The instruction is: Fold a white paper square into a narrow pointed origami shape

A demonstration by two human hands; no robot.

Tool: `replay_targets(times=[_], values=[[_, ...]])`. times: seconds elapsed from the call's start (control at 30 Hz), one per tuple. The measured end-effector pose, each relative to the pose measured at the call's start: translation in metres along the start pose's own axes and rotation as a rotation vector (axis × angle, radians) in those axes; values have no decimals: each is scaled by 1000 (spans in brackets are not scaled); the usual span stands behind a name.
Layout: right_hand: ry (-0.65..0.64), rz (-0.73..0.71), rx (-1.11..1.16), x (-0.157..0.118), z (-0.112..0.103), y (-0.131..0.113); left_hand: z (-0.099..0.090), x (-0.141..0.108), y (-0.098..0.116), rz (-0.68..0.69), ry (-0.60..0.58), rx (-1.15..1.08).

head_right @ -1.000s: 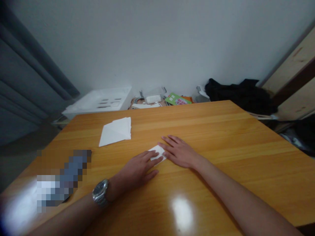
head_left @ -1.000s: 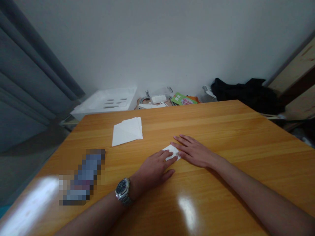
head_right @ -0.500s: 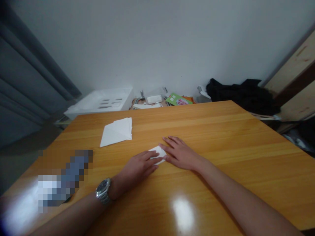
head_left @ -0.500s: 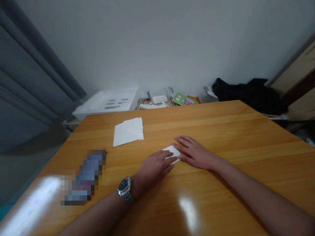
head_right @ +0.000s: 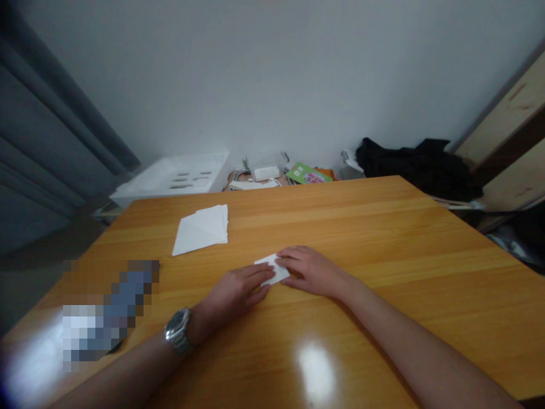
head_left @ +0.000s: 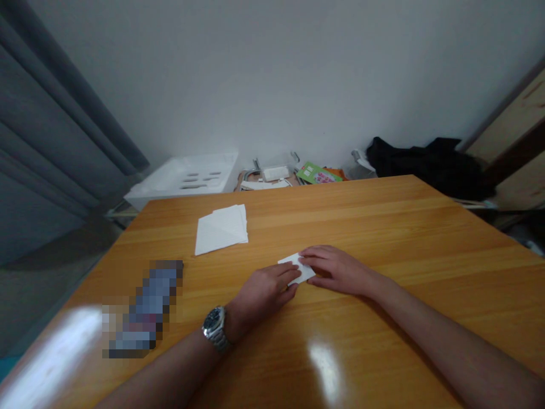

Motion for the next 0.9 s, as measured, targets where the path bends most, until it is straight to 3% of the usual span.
replay_targets(times=[0.4, 0.6, 0.9], values=[[16, 14, -82, 3, -1, -5, -6, 3, 2, -40, 15, 43], [46, 24, -88, 3, -1, -5, -10, 4, -2, -41, 78, 68], [122, 83, -47, 4, -2, -1, -18, 2, -3, -100, 165, -96]])
Point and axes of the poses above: each hand's wrist, its own x-axis towards the middle knuckle, its own z-axis out of the palm, y = z × x, the point moved 7 cm from there along x, towards the middle knuckle, and after that the axes turned 8 degrees about y, right-handed, at the moved point
